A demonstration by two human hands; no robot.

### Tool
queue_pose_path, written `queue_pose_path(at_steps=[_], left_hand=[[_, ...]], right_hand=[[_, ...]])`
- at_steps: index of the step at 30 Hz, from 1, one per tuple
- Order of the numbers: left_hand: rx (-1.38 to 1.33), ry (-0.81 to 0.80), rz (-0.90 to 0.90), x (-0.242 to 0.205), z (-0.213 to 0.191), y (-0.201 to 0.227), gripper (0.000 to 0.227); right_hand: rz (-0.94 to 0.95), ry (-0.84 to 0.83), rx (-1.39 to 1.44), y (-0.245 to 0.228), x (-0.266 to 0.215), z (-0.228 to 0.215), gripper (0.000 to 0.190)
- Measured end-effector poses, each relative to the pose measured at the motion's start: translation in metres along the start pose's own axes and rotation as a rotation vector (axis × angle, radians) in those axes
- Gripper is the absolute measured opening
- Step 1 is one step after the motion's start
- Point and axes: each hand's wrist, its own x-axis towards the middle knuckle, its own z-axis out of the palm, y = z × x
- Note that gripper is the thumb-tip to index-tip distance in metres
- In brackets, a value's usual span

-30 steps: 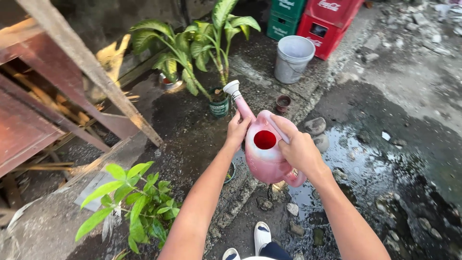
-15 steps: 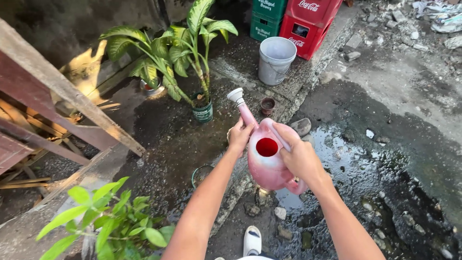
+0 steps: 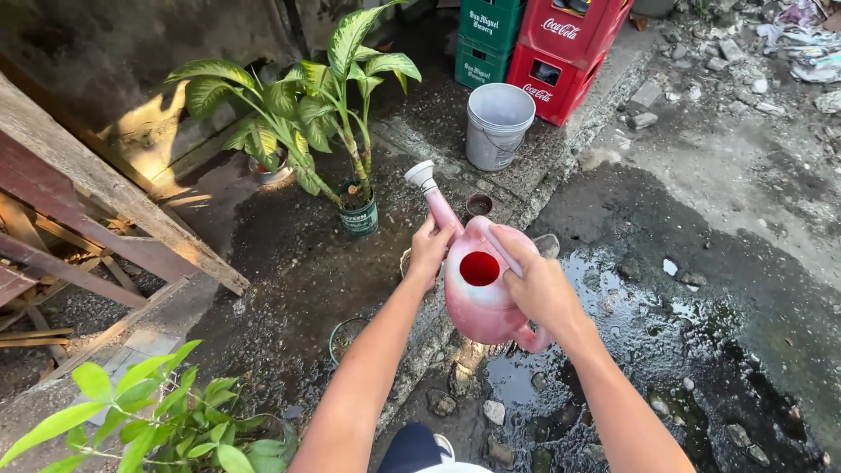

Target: Watering various potted plants using a watering can in an outdoor area

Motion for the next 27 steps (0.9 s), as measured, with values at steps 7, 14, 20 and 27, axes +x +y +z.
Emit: queue_pose_path(at_steps=[7,14,20,27], left_hand=[[0.027,0.012,0.016,0.032,0.006,-0.005,0.081],[0.04,0.03,-0.004,0.06,0.013,-0.015,0.081],[0.024,0.069,-0.091,0.06,0.033,-0.007,0.084],[-0.015,0.126,-0.155,0.129,0.035,-0.038,0.08]], right_hand=[[0.065,0.031,0.011,-0.009,0.002,-0.014,0.068],[-0.007,-0.056,0.061,0.002,0.045,-0.024,0.074],[-0.021,-0.071,-0.001,0.013,0.087,-0.03,0.074],[-0.036,-0.138,0.014,0.02,0.152,-0.033,0.073]])
